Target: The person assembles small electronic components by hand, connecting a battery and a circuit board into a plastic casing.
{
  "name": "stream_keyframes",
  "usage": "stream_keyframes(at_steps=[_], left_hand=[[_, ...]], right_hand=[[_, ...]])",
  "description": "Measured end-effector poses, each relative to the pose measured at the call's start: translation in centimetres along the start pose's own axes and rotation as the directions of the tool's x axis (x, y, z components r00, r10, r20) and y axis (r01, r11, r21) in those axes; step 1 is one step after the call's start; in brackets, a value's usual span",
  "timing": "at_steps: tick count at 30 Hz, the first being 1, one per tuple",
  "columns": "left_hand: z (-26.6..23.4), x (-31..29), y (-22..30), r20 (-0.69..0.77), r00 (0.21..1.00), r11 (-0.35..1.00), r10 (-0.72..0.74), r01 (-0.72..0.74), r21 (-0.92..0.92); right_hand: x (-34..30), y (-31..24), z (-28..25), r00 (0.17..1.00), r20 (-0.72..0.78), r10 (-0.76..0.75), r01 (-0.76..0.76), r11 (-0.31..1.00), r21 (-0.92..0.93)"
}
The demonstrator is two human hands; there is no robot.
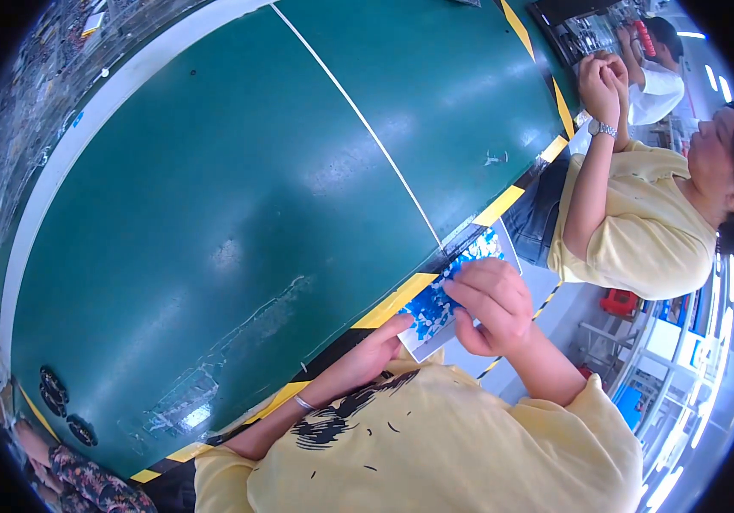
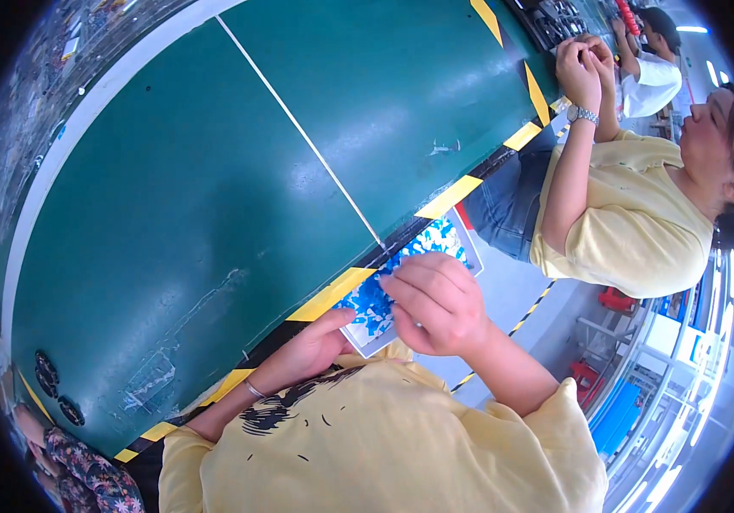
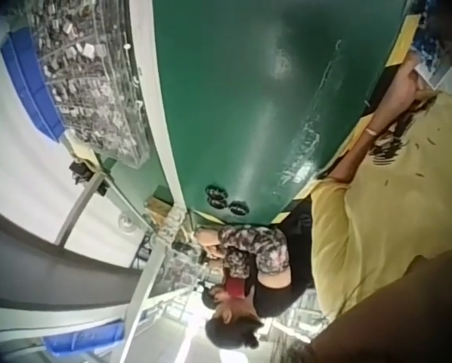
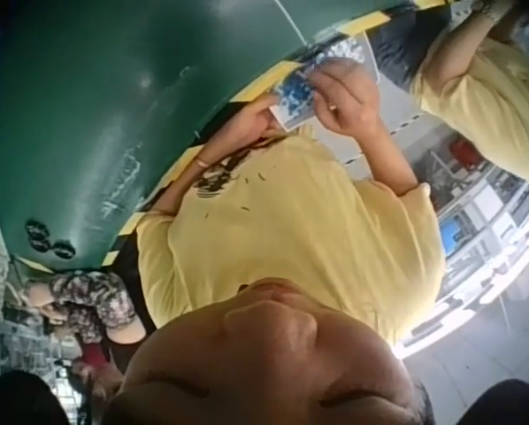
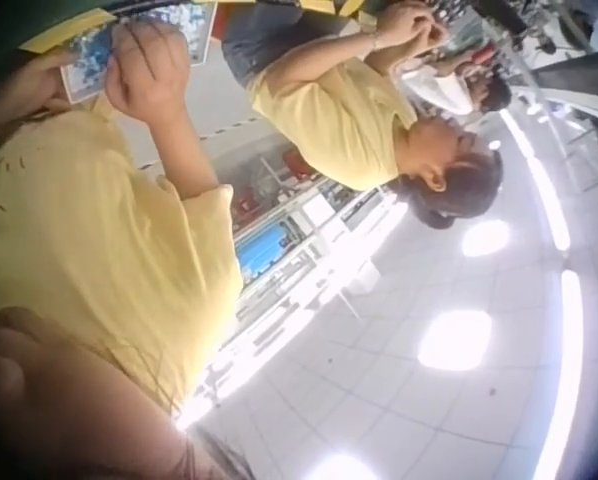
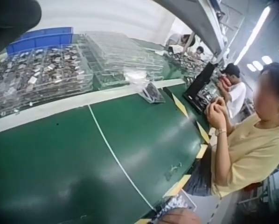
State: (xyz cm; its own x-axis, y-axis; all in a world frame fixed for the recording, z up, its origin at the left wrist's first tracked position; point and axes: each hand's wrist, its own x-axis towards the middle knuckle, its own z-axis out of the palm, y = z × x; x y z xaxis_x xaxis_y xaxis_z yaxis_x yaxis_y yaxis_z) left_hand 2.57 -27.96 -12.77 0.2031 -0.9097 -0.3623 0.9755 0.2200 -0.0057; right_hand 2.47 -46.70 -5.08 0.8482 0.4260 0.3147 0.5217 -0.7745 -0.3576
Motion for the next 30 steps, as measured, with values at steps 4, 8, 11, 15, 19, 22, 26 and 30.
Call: stream_keyframes(at_steps=[4, 8, 11, 15, 19, 22, 26, 30], left_hand=[[-1.0, 0.0, -0.2, -0.002, 1.0, 1.0, 0.005, -0.005, 0.025], [-1.4, 0.4, -0.5, 0.049, 0.999, 0.999, 0.021, -0.023, 0.036], [-1.7, 0.4, -0.8, 0.003, 1.0, 0.999, 0.012, -0.012, 0.039], [-1.8, 0.3, -0.7, 0.014, 1.0, 1.0, 0.01, -0.01, 0.02], [-1.4, 0.3, -0.5, 0.029, 1.0, 1.0, 0.006, -0.006, -0.016], [-0.6, 0.3, -0.2, 0.023, 1.0, 0.999, 0.009, -0.008, -0.038], [0.1, 0.4, -0.1, 0.033, 0.996, 0.995, 0.089, -0.087, -0.057], [1.8, 0.2, -0.4, 0.021, 0.978, 0.978, 0.207, -0.207, -0.013]], right_hand=[[0.5, -0.1, 0.6, 0.999, -0.03, 0.019, -0.017, 0.998, 0.053], [-1.3, 0.2, 0.0, 0.945, -0.066, 0.319, -0.266, 0.872, 0.412], [-1.1, 0.4, 0.5, 0.724, -0.047, 0.688, -0.435, 0.509, 0.743], [0.0, 1.9, 0.5, 0.611, 0.155, 0.776, -0.147, -0.081, 0.986], [0.9, 2.8, -0.4, 0.483, 0.209, 0.85, 0.038, -0.259, 0.965], [0.3, 3.4, -0.9, 0.545, 0.306, 0.781, 0.065, -0.403, 0.913], [0.6, 2.7, -1.6, 0.581, 0.2, 0.789, 0.029, -0.265, 0.964], [-0.7, 1.4, -2.5, 0.683, 0.005, 0.731, -0.485, 0.449, 0.75]])
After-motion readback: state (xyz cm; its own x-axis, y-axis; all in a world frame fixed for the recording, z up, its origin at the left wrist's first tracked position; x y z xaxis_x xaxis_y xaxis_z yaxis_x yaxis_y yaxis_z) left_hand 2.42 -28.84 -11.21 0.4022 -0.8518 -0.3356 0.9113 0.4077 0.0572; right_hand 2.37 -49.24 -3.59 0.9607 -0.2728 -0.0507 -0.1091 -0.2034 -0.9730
